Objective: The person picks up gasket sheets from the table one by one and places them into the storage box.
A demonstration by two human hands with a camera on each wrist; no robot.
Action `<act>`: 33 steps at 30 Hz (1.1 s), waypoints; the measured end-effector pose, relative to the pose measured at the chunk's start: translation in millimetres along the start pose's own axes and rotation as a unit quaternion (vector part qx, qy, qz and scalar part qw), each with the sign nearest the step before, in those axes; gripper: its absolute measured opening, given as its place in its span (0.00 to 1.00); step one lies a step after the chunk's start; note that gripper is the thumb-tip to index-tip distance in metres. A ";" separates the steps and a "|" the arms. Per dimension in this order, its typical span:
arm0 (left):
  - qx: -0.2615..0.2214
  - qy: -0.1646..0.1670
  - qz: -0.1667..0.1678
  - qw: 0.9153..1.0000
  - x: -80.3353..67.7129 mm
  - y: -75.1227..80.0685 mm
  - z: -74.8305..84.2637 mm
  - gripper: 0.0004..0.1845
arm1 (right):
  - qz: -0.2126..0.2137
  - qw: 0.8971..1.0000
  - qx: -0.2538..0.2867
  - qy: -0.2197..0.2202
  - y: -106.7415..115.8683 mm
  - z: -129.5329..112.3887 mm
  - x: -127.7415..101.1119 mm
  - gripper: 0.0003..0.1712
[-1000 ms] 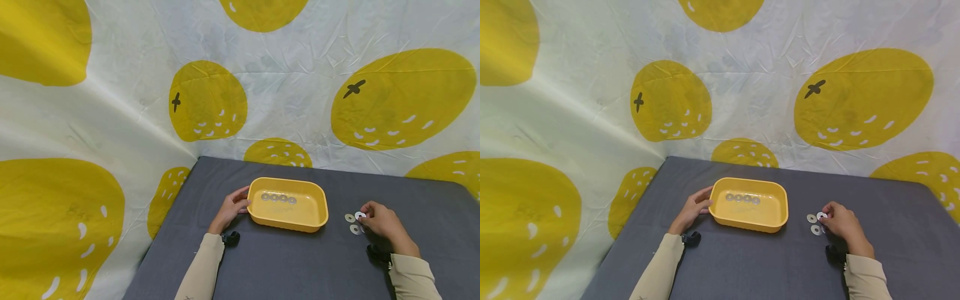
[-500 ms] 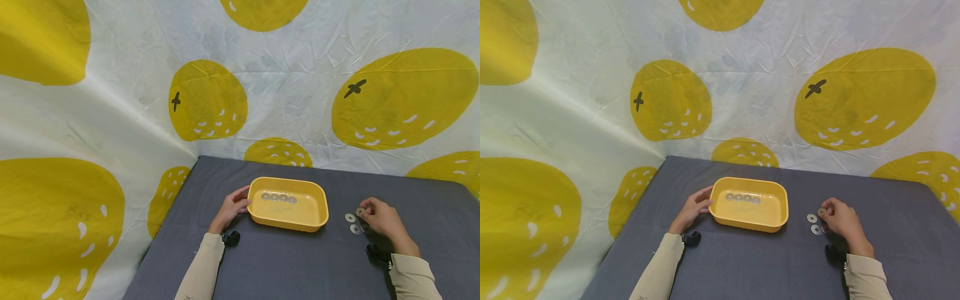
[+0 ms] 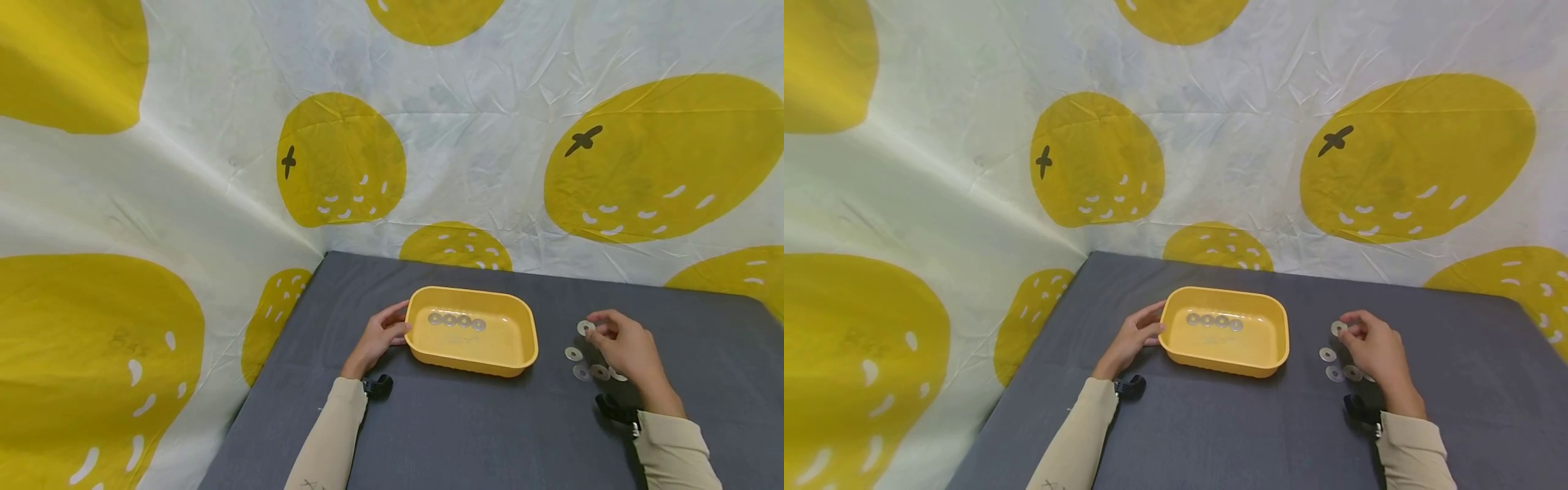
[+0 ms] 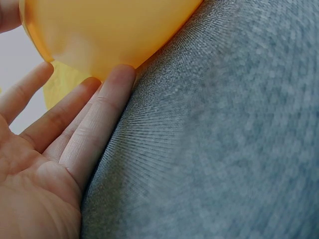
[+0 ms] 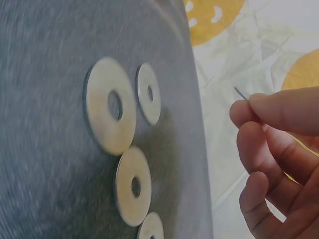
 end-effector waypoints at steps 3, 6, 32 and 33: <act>-0.001 -0.002 0.000 1.000 -0.6 -0.1 -0.5 0.31 | 0.013 1.000 0.007 0.005 0.6 -6.6 -0.3 0.17; -0.001 -0.004 -0.001 1.000 -0.6 0.0 -0.2 0.31 | 0.024 1.000 0.013 0.009 1.3 -14.9 -0.3 0.17; 0.002 -0.006 -0.003 1.000 -0.2 -0.7 1.5 0.29 | 0.027 0.995 0.066 0.063 -17.5 -75.7 -0.8 0.15; 0.002 -0.007 -0.003 1.000 -0.2 -0.7 1.3 0.29 | 0.026 0.995 0.068 0.067 -19.0 -77.7 -0.7 0.15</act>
Point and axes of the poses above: each hand's wrist, its own x-axis towards the middle knuckle, its own y-axis out of the back of the hand, z = x × y, the point moved 3 cm from there along x, towards the middle knuckle, and after that the axes turned 13 degrees about -z, right-handed, at the moved point
